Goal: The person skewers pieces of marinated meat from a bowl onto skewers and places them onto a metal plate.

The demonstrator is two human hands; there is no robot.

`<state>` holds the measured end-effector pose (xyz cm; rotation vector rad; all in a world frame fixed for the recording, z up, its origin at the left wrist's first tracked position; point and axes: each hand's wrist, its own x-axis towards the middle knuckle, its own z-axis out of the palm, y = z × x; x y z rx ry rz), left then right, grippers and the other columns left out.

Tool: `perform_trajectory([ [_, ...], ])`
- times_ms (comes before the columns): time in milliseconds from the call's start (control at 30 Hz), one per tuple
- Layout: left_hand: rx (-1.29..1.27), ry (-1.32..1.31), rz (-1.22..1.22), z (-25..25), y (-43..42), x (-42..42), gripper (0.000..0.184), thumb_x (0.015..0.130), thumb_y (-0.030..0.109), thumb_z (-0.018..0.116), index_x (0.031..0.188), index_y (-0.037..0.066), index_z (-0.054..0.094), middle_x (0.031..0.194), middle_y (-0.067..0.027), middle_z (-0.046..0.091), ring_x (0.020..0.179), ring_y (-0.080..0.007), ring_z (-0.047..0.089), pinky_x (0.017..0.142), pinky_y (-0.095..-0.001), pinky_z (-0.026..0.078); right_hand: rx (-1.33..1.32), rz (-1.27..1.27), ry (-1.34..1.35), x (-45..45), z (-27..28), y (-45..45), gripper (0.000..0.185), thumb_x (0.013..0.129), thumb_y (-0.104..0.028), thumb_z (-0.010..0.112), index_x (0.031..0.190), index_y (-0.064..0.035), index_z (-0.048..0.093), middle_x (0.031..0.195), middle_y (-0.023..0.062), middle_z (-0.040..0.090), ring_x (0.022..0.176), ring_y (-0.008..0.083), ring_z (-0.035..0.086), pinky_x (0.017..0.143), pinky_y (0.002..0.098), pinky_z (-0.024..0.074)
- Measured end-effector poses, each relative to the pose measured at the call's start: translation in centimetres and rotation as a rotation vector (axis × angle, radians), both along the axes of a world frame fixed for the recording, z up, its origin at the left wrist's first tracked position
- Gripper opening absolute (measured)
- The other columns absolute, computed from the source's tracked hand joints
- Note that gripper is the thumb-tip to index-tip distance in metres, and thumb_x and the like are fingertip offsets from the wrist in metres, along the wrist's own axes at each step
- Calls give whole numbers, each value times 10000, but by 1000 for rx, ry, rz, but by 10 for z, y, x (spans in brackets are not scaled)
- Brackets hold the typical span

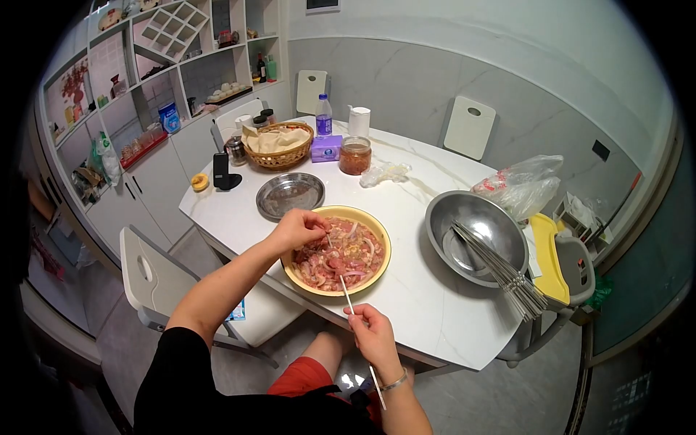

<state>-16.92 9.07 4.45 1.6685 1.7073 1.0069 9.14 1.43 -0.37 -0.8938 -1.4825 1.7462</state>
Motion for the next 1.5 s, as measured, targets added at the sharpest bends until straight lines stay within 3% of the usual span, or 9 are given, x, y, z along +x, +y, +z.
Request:
perform_trajectory([
  [167,46,-90,9,5,-4,9,101,733,34,605,814,1,655,713,-68,651,622,-96,600,572,-220,471,-13,-30,5,-3,0,-1,150,851,-76,499,957,-9,582,661,-18,487,439,21,375,382,158,291],
  [600,204,-6,8,0,-9,22,94,750,2,585,815,2,653,744,-67,658,678,-99,614,618,-226,486,-36,-92,90,-18,-4,-4,141,863,-77,488,955,1,562,648,-10,491,413,26,358,364,162,280],
  [933,243,-205,-114,7,-13,15,126,765,-1,570,867,8,644,774,-91,657,709,-128,626,638,-247,493,-33,-96,158,-10,4,3,150,865,-64,483,974,5,560,656,-4,500,423,22,372,373,164,289],
  [1067,50,62,-10,17,-21,-4,134,711,77,647,832,22,658,730,-83,653,633,-132,608,597,-256,483,-20,-107,144,2,8,4,152,865,-58,479,973,12,560,654,-4,497,427,18,371,384,161,285],
  [1167,-159,333,-236,12,-26,-14,186,664,67,672,849,47,662,707,-82,631,624,-149,601,575,-269,475,-13,-106,126,9,10,4,153,866,-59,476,974,13,558,653,-5,494,427,18,366,387,160,286],
  [1267,26,522,-336,2,-29,-8,217,651,77,682,867,65,657,714,-90,600,670,-188,592,611,-307,475,-20,-96,124,11,7,4,156,865,-64,478,974,11,560,653,-6,492,428,18,362,388,159,286],
  [1333,-56,486,-303,2,-30,-2,209,640,120,692,830,51,639,730,-106,571,719,-238,579,646,-340,469,-20,-90,127,11,5,4,157,865,-68,480,975,10,561,654,-6,491,429,18,360,388,158,286],
  [1400,-38,718,-216,1,-31,3,186,635,142,684,768,31,616,726,-127,589,705,-263,586,636,-351,470,-35,-91,107,11,4,3,160,863,-77,488,976,9,563,657,-7,491,433,17,361,388,155,287],
  [1500,-118,723,-203,-1,-31,9,181,608,129,664,725,6,602,745,-178,607,722,-332,588,657,-392,475,-24,-110,111,10,4,1,156,852,-62,487,965,22,553,633,-9,474,407,21,330,372,162,254],
])
